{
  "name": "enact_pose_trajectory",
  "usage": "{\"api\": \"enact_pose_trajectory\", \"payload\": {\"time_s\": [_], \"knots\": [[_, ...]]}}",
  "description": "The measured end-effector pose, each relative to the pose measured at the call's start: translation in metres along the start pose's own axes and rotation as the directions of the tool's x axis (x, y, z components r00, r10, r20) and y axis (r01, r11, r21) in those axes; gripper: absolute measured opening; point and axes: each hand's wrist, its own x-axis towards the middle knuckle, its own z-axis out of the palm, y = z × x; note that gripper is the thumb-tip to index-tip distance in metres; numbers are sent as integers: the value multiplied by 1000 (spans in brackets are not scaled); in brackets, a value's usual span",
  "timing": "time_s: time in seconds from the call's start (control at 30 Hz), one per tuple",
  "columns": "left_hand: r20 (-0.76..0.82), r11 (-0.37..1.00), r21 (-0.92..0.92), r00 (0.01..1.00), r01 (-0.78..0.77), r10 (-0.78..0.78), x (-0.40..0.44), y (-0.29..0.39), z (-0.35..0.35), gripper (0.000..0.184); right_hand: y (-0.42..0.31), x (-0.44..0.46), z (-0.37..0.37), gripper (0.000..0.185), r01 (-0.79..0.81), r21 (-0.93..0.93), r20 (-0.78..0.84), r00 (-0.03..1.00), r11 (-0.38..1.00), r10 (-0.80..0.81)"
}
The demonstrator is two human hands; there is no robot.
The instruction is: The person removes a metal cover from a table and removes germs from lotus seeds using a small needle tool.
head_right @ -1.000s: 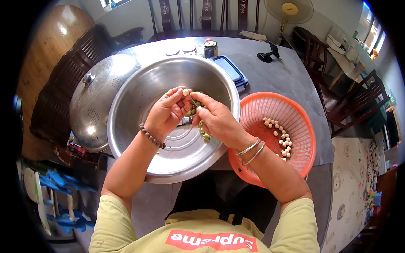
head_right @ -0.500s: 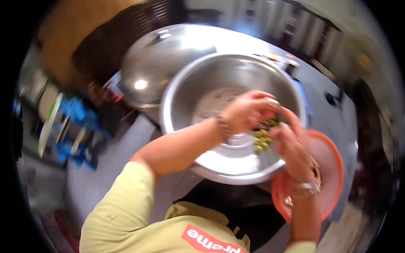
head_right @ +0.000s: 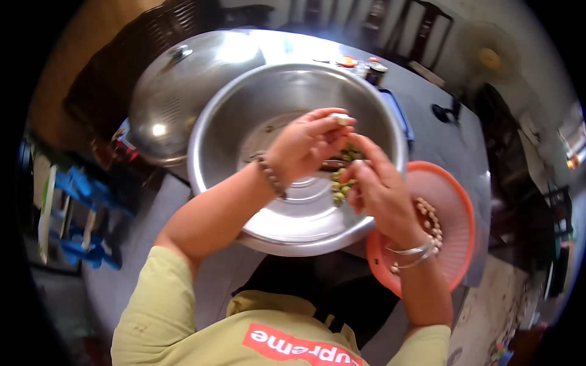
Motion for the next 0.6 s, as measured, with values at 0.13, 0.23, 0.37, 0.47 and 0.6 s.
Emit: {"api": "enact_pose_trajectory", "payload": {"time_s": [0.13, 0.23, 0.37, 0.47, 0.6], "knots": [[11, 1000, -18, 1000, 3, -3, -3, 2, 2, 17, -4, -2, 1, 43, -26, -14, 24, 999, 1000, 26], [7, 1000, -4, 1000, 13, -13, -4, 2, 3, 17, -3, -4, -1, 42, -15, -25, 2, 1000, 1000, 15], [2, 1000, 16, 1000, 27, -27, -4, 0, 3, 15, -7, -5, -3, 42, -20, -51, 21, 1000, 999, 21], [-14, 998, 43, 999, 43, -42, -4, 0, 4, 13, -9, -6, -1, 41, -42, -32, 19, 999, 999, 43], [-14, 998, 39, 998, 55, -54, -4, -2, 2, 12, -7, -5, -2, 41, -40, -5, 23, 999, 999, 40]]}}
